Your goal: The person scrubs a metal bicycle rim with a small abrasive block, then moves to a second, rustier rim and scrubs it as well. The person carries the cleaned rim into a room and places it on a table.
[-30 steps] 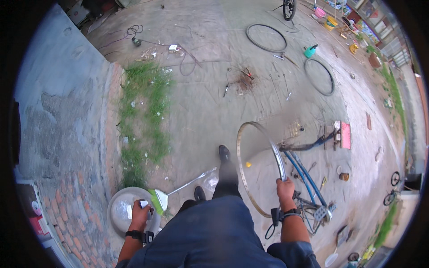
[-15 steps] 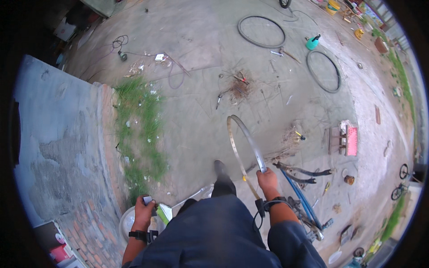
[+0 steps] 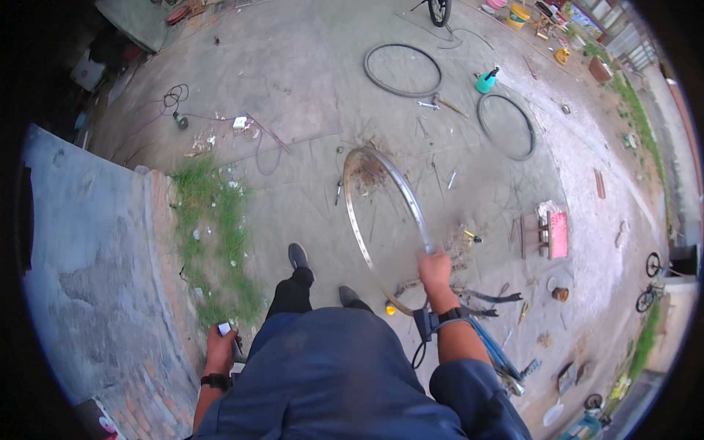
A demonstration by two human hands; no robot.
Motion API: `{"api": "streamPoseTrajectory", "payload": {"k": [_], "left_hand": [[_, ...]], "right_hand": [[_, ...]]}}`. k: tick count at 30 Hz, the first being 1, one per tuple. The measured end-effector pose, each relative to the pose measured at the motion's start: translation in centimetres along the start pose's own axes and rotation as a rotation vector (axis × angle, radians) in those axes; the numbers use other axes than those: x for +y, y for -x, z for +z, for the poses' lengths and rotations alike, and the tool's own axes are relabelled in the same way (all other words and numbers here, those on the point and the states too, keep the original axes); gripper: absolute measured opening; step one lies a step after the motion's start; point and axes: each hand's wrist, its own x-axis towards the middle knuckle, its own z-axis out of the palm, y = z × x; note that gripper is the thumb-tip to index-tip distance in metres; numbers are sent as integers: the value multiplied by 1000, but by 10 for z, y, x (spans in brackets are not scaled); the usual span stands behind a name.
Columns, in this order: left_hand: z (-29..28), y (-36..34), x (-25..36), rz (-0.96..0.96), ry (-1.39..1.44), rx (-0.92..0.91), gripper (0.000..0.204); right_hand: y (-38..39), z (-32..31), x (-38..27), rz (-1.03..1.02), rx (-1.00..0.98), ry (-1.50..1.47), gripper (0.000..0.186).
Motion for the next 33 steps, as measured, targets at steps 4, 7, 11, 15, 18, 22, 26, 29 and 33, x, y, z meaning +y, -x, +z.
{"api": "streamPoseTrajectory", "payload": {"k": [4,7,11,15,18,22,26,29,33], "left_hand": [[6,-50,48,68,-9,-50,43],[11,-95,74,155,-27,-90,43],[8,-142,115,101,43,-128,40],[-10,-193,147,39,114,-134,38],[-29,-224,165,-3,151,-125,41],[-37,-265,198,-29,163,-128,46],[-28,-301,232,-83,174,-160,52],[-12,-330,259,-134,174,-186,52],[23,-373,312,-155,123,-189,51]], "right_hand": [[-15,0,-59,-33,63,-217,27],[-18,-1,-126,-6,48,-524,16],[-15,-4,-231,-88,52,-781,21],[-23,3,-317,-169,67,-891,29],[-31,9,-363,-230,71,-922,30],[-50,21,-404,-264,54,-1011,30],[-70,35,-442,-257,39,-1067,28],[-97,50,-470,-252,64,-1062,28],[-165,74,-501,-250,78,-997,30]]}}
